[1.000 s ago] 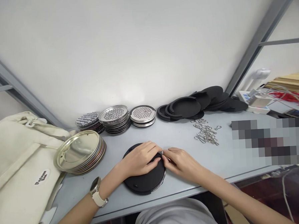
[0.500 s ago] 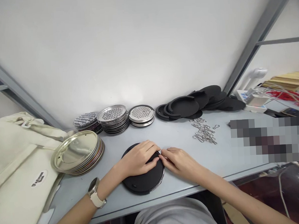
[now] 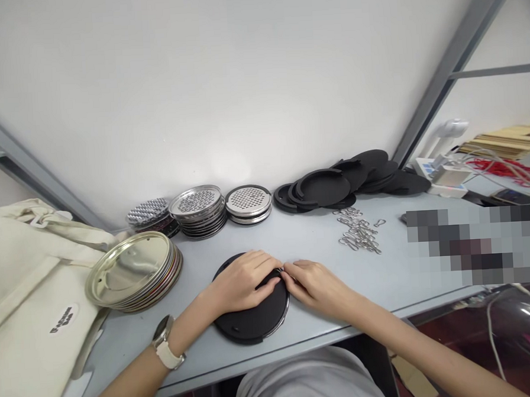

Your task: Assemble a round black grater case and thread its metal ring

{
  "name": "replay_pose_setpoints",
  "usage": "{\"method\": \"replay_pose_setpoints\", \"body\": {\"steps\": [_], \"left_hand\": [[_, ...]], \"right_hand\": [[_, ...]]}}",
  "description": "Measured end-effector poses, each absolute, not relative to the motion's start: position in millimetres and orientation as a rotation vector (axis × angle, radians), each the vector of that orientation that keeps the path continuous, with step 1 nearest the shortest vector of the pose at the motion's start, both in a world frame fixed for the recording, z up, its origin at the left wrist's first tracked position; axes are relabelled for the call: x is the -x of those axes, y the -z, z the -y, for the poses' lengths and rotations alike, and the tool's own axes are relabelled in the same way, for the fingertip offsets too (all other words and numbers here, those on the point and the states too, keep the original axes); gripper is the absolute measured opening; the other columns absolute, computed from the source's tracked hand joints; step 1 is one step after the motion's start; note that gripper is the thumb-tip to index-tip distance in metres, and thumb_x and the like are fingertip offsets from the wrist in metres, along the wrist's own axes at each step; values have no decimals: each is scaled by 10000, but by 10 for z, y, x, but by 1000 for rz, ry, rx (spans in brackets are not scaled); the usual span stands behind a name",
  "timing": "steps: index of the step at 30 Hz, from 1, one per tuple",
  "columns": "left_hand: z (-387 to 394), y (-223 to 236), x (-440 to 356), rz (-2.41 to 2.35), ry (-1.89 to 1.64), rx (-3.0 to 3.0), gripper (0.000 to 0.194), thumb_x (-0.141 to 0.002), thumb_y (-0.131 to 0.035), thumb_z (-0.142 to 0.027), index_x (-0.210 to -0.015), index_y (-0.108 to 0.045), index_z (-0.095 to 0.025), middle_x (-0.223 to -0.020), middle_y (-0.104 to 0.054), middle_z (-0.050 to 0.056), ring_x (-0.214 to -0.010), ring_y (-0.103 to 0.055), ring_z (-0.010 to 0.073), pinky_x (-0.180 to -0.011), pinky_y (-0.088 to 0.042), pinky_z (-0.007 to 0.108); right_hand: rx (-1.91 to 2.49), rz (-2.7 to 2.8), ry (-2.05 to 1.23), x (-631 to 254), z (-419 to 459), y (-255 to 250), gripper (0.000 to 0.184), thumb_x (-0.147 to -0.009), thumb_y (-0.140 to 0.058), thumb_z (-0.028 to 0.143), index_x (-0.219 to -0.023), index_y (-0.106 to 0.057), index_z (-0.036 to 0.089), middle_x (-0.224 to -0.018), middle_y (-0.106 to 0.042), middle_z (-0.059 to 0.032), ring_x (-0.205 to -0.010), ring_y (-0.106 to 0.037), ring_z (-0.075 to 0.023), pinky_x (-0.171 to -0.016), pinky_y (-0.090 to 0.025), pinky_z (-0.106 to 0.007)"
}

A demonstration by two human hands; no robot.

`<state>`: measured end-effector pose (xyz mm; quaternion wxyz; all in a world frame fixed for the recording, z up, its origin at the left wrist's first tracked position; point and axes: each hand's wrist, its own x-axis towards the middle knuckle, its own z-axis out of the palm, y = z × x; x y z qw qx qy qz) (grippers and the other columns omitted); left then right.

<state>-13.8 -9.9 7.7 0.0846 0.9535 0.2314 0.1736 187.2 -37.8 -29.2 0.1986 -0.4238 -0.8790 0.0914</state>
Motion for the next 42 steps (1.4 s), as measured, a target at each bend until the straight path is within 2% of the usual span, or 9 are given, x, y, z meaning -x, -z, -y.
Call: {"method": "replay_pose_setpoints", "body": {"steps": [13, 42], "left_hand": [[92, -61, 145, -669, -595, -2755, 192, -909, -448, -198, -1081, -531, -172, -980, -626, 63, -947, -572, 184, -868, -441, 328], [108, -75, 134, -651, -578, -2817, 217, -872, -500, -177, -1087, -528, -173, -993, -637, 52, -929, -579, 181, -855, -428, 326]], "right_hand": [[1156, 2422, -282, -1880, 401, 272, 200, -951, -339, 243, -790, -447, 196, -676, -507, 2, -588, -457, -129, -578, -327, -247], [1010, 2353, -20, -1874, 388, 324, 218, -931, -360, 213, -740, -463, 200, -579, -461, 14, -550, -414, -141, -554, -306, -265]]}}
